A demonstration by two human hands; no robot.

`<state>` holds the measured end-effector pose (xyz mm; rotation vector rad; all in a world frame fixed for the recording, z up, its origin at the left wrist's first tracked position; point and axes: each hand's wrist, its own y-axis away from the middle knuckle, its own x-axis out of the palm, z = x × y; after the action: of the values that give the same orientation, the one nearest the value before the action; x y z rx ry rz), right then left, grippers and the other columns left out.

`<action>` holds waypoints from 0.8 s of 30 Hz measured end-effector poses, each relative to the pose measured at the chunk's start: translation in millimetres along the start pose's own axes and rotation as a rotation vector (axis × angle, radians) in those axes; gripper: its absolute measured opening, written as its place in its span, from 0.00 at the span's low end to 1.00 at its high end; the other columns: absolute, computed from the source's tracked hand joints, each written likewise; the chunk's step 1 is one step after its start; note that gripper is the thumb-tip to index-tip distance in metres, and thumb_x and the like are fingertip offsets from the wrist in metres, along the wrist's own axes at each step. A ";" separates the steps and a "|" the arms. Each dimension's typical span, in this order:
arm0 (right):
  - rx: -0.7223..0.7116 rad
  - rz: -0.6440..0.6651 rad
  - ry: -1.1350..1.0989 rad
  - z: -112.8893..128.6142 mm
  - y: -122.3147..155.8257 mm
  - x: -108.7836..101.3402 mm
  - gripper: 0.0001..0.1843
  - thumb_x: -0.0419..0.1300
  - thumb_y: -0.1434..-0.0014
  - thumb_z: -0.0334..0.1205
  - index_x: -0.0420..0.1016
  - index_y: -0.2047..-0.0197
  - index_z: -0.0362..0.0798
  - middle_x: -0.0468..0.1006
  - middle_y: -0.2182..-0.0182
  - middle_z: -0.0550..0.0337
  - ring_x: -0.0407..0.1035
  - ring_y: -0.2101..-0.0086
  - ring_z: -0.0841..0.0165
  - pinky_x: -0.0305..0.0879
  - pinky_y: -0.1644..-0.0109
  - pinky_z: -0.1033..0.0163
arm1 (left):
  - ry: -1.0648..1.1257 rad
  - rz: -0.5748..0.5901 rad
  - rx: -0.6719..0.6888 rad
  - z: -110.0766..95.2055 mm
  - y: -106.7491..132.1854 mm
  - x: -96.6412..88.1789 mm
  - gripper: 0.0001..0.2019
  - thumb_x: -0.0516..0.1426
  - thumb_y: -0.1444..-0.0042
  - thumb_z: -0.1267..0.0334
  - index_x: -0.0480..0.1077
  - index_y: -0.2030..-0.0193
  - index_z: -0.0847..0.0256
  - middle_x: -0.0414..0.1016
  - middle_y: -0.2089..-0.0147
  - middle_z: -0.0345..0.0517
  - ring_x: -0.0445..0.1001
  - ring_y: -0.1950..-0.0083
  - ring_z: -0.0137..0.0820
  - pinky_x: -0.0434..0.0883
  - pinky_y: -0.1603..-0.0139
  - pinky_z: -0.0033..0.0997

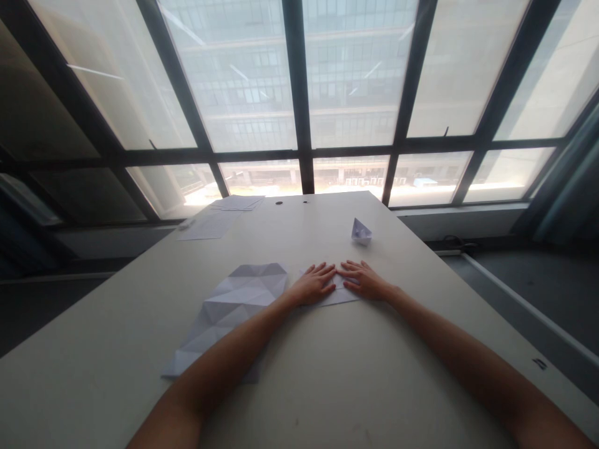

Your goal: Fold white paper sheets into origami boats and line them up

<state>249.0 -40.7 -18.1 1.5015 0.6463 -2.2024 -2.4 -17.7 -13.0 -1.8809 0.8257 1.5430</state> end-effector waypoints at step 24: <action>-0.013 -0.010 0.003 -2.6 -0.6 2.2 0.25 0.51 0.30 0.51 0.66 0.32 0.59 0.58 0.30 0.51 0.49 0.31 0.52 0.42 0.31 0.35 | -0.012 -0.046 -0.232 -3.2 -4.3 2.6 0.34 0.42 0.32 0.41 0.50 0.25 0.56 0.46 0.23 0.50 0.42 0.23 0.48 0.43 0.27 0.56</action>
<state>249.8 -39.0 -20.9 1.4988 0.6694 -2.1987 3.3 -17.5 -14.8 -2.0357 0.6156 1.6793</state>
